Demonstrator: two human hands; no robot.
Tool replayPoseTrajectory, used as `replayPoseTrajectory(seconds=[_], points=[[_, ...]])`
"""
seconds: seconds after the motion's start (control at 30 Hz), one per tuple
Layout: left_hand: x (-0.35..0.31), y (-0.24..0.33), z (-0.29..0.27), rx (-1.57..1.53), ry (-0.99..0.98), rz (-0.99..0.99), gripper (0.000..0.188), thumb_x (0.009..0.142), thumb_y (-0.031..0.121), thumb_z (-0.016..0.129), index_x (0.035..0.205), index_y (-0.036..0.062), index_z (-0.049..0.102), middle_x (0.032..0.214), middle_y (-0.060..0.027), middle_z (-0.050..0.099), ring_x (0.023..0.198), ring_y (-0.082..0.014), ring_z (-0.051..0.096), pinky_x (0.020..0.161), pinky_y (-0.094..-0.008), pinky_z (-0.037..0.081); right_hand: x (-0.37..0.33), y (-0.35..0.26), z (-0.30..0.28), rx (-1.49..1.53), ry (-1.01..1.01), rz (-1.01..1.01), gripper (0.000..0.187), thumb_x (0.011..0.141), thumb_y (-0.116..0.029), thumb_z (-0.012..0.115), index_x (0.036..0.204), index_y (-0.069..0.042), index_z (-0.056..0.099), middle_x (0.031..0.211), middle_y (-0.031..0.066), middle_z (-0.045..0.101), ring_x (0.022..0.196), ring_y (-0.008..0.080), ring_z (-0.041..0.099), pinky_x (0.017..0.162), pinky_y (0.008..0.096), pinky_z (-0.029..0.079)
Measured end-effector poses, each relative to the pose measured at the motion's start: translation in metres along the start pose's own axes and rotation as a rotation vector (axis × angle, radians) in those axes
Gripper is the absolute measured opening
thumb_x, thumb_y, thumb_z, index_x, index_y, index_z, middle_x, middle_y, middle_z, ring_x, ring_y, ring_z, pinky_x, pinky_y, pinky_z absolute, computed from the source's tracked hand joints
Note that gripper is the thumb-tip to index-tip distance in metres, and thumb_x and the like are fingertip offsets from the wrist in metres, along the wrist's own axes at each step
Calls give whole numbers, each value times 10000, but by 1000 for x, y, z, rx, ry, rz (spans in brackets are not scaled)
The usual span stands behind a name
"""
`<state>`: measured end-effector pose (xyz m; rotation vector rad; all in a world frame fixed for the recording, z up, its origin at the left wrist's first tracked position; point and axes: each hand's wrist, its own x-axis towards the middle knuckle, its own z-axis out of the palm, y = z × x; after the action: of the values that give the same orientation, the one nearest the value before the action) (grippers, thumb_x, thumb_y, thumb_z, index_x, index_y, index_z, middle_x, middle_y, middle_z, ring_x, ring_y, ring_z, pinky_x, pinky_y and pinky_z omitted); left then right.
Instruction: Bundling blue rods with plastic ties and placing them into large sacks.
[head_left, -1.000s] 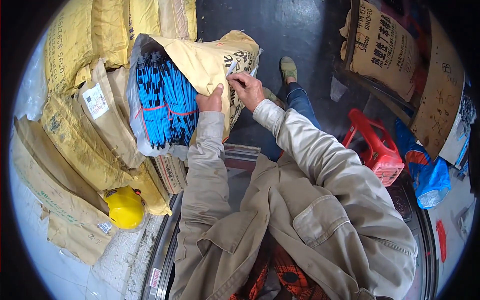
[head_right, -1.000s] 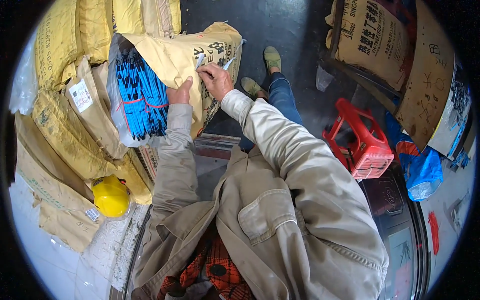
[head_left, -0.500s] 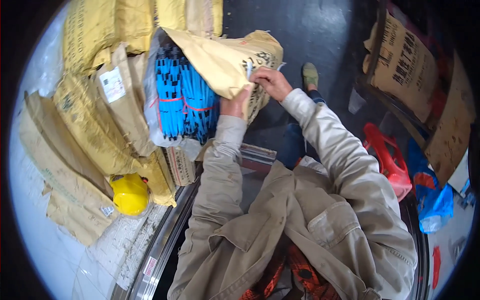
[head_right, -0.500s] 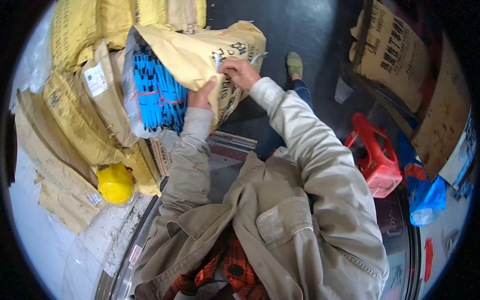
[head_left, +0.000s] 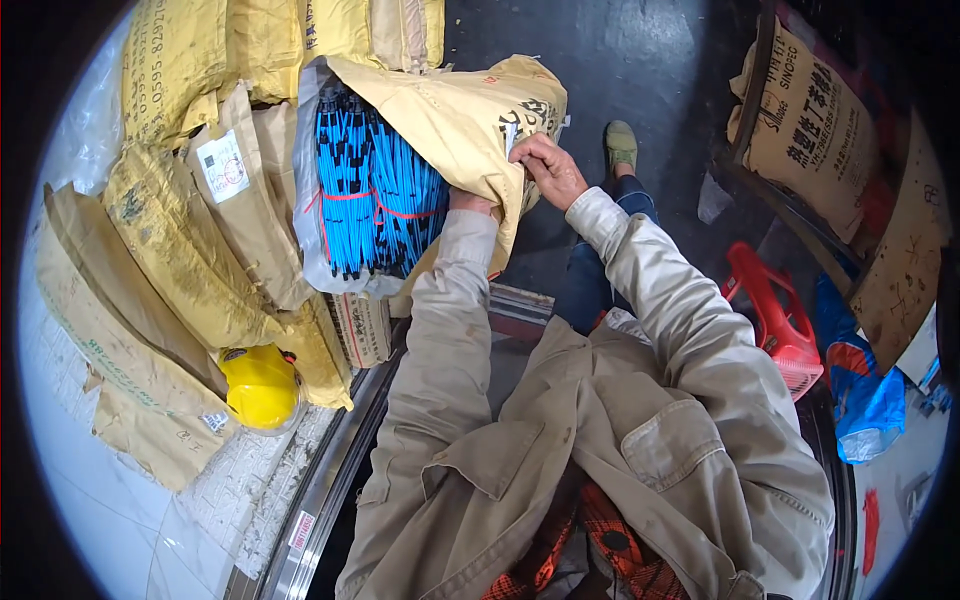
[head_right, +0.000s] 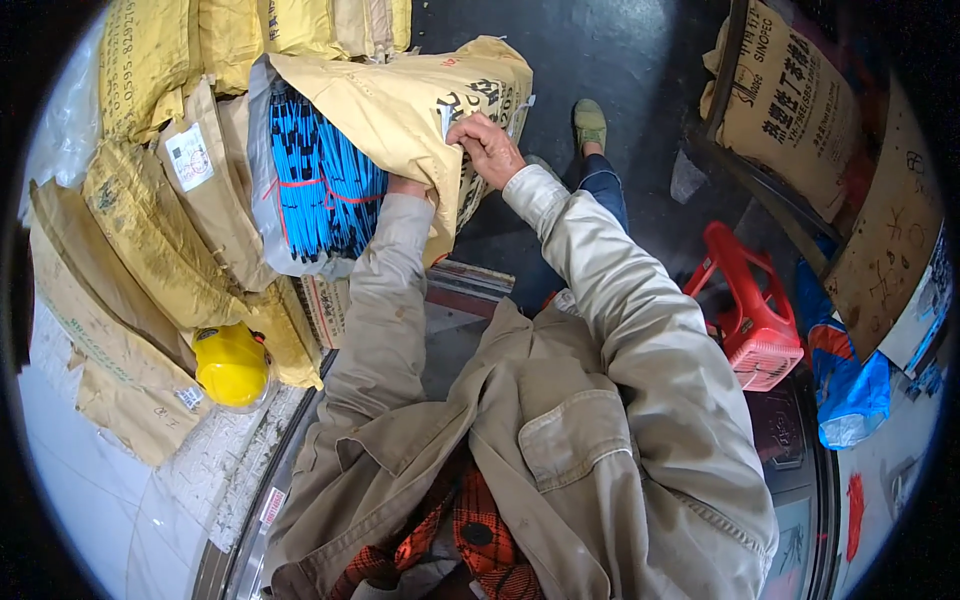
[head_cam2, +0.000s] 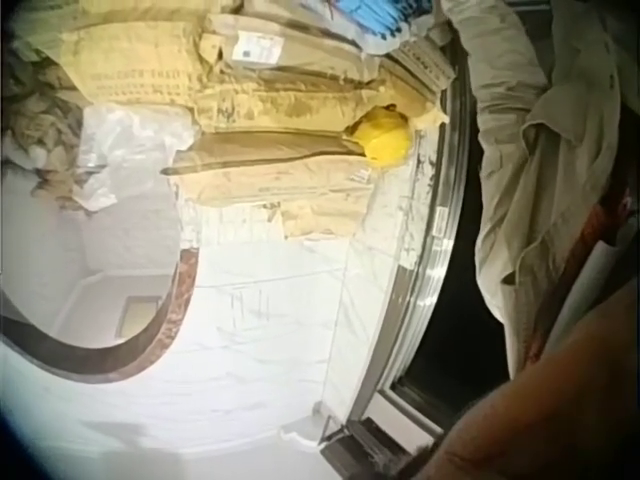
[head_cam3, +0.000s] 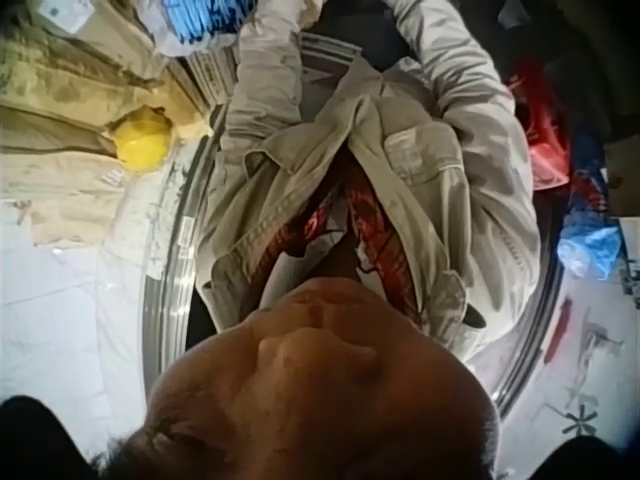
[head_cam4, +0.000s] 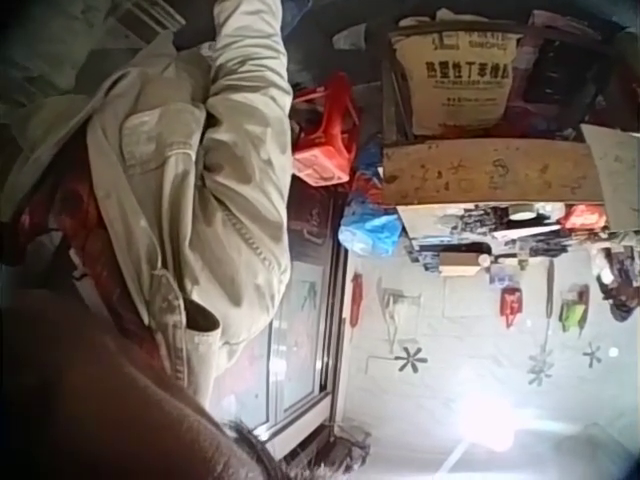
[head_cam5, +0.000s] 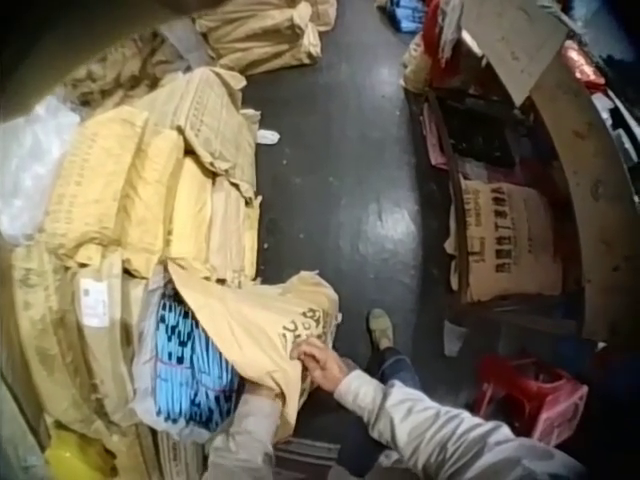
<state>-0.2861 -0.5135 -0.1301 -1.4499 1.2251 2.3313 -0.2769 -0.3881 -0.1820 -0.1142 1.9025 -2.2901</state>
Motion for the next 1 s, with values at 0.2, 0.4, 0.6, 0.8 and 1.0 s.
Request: replayPoseTrajectory(seconds=[0.2, 0.4, 0.6, 0.8, 1.0], points=[[16, -5, -4, 153, 52, 67, 321, 846, 139, 476, 1152, 42, 470, 1085, -127, 547, 914, -251, 571, 712, -335, 502, -6, 5, 1, -53, 55, -1, 180, 820, 35, 422, 854, -48, 579, 861, 20, 466, 750, 114, 435, 669, 212, 363], [87, -38, -79, 323, -41, 185, 304, 836, 121, 496, 1122, 19, 490, 1052, -133, 564, 878, -241, 582, 684, -332, 510, -9, 4, 16, 39, 130, 90, 158, 835, 14, 433, 861, -42, 578, 862, 18, 462, 719, 101, 440, 632, 191, 380], [83, -39, -62, 287, -33, 223, 285, 830, 114, 501, 1097, 17, 495, 1014, -130, 568, 840, -232, 579, 669, -317, 503, -10, -3, 18, 101, 172, 128, 151, 835, 11, 441, 858, -33, 583, 868, 17, 464, 693, 88, 445, 594, 177, 388], [65, -33, -56, 231, -25, 279, 261, 823, 105, 507, 1068, 15, 501, 968, -126, 572, 795, -223, 574, 650, -300, 495, -12, -4, 16, 143, 161, 176, 149, 832, 9, 449, 853, -25, 593, 879, 15, 471, 687, 86, 449, 589, 183, 390], [66, -25, -47, 181, -11, 330, 237, 816, 96, 512, 1038, 13, 508, 922, -122, 577, 750, -213, 570, 632, -282, 487, -11, -5, 15, 118, 158, 202, 145, 828, 6, 457, 848, -20, 598, 886, 11, 477, 698, 91, 457, 607, 186, 393]])
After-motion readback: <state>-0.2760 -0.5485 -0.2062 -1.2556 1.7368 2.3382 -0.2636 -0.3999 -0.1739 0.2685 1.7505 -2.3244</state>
